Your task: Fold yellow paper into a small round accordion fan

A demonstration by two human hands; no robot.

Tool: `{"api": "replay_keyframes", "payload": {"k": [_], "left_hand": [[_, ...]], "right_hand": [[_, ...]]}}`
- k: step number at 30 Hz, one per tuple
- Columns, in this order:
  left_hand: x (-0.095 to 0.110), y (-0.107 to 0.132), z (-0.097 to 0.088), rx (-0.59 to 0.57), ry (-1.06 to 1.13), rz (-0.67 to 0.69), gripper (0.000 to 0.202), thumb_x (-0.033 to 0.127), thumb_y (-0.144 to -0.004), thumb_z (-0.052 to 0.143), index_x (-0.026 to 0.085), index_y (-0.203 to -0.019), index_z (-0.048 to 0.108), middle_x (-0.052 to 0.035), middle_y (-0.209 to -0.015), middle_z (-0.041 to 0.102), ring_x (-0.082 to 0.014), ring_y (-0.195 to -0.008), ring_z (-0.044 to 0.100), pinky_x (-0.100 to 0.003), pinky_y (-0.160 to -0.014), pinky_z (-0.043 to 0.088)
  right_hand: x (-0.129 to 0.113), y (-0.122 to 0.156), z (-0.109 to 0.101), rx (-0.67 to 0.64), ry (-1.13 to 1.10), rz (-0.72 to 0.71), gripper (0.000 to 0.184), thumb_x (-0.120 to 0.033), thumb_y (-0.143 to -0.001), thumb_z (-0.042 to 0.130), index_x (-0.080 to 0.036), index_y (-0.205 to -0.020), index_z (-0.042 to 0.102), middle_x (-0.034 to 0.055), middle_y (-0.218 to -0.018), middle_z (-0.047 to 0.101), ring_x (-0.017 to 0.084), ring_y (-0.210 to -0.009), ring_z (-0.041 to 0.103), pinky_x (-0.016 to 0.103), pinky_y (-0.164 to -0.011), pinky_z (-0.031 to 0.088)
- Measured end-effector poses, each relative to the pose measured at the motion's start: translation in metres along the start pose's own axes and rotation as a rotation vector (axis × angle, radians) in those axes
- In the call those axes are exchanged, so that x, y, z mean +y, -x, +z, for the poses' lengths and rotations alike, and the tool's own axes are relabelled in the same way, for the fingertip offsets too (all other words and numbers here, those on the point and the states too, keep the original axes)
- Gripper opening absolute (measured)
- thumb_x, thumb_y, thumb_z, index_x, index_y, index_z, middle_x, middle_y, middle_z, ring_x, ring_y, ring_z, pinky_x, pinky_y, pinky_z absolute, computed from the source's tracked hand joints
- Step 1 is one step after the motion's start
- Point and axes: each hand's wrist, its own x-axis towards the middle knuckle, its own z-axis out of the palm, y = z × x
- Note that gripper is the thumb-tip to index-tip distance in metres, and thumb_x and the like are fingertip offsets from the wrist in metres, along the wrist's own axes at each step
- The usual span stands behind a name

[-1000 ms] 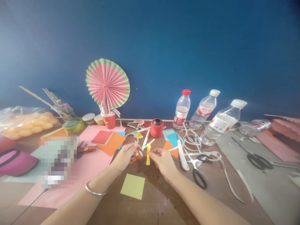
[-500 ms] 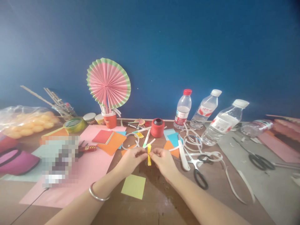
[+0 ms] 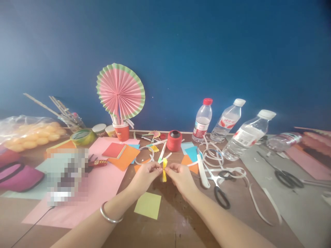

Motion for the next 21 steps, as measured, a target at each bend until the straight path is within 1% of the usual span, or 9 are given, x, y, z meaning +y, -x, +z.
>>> {"api": "replay_keyframes", "payload": {"k": [5,10,13,17,21], "left_hand": [[0.0006,-0.0001,-0.0008,0.006,0.031,-0.017,0.017,0.034,-0.070,0.054,0.017,-0.067,0.056,0.0083,-0.045,0.039,-0.0049,-0.037,0.027,-0.020,-0.042,0.021],[-0.0003,-0.0006,-0.0012,0.014,0.114,-0.085,0.021,0.036,-0.067,0.058,0.015,-0.068,0.059,0.0082,-0.041,0.038,-0.0044,-0.036,0.026,-0.020,-0.040,0.020],[0.0020,0.0003,-0.0013,0.013,0.182,-0.134,0.022,0.036,-0.064,0.061,0.014,-0.064,0.057,0.0084,-0.040,0.037,-0.0033,-0.034,0.024,-0.019,-0.039,0.018],[0.0047,0.0018,-0.0006,0.011,0.233,-0.179,0.019,0.031,-0.064,0.061,0.014,-0.062,0.053,0.0092,-0.039,0.034,-0.0021,-0.034,0.022,-0.018,-0.037,0.013],[0.0021,0.0005,-0.0008,-0.003,0.281,-0.207,0.017,0.028,-0.066,0.059,0.014,-0.062,0.049,0.0089,-0.043,0.033,-0.0014,-0.035,0.020,-0.019,-0.037,0.009]], "right_hand": [[-0.0010,-0.0002,-0.0004,0.007,0.008,0.008,0.018,-0.031,-0.069,0.055,-0.015,-0.062,0.058,-0.0071,-0.042,0.035,0.005,-0.038,0.025,0.019,-0.040,0.021],[-0.0012,-0.0001,-0.0005,0.000,0.011,0.003,0.017,-0.030,-0.069,0.055,-0.014,-0.061,0.058,-0.0061,-0.044,0.038,0.005,-0.039,0.028,0.018,-0.039,0.022],[-0.0026,0.0006,-0.0004,0.001,0.007,0.007,0.018,-0.030,-0.068,0.057,-0.014,-0.061,0.059,-0.0056,-0.045,0.039,0.004,-0.040,0.027,0.018,-0.039,0.022],[-0.0066,0.0022,-0.0006,-0.013,0.011,0.025,0.020,-0.032,-0.068,0.058,-0.013,-0.060,0.061,-0.0048,-0.045,0.040,0.005,-0.042,0.027,0.018,-0.040,0.022],[-0.0077,0.0034,-0.0017,-0.032,0.047,-0.004,0.020,-0.032,-0.068,0.058,-0.013,-0.064,0.062,-0.0043,-0.047,0.041,0.006,-0.045,0.030,0.019,-0.042,0.023]]}}
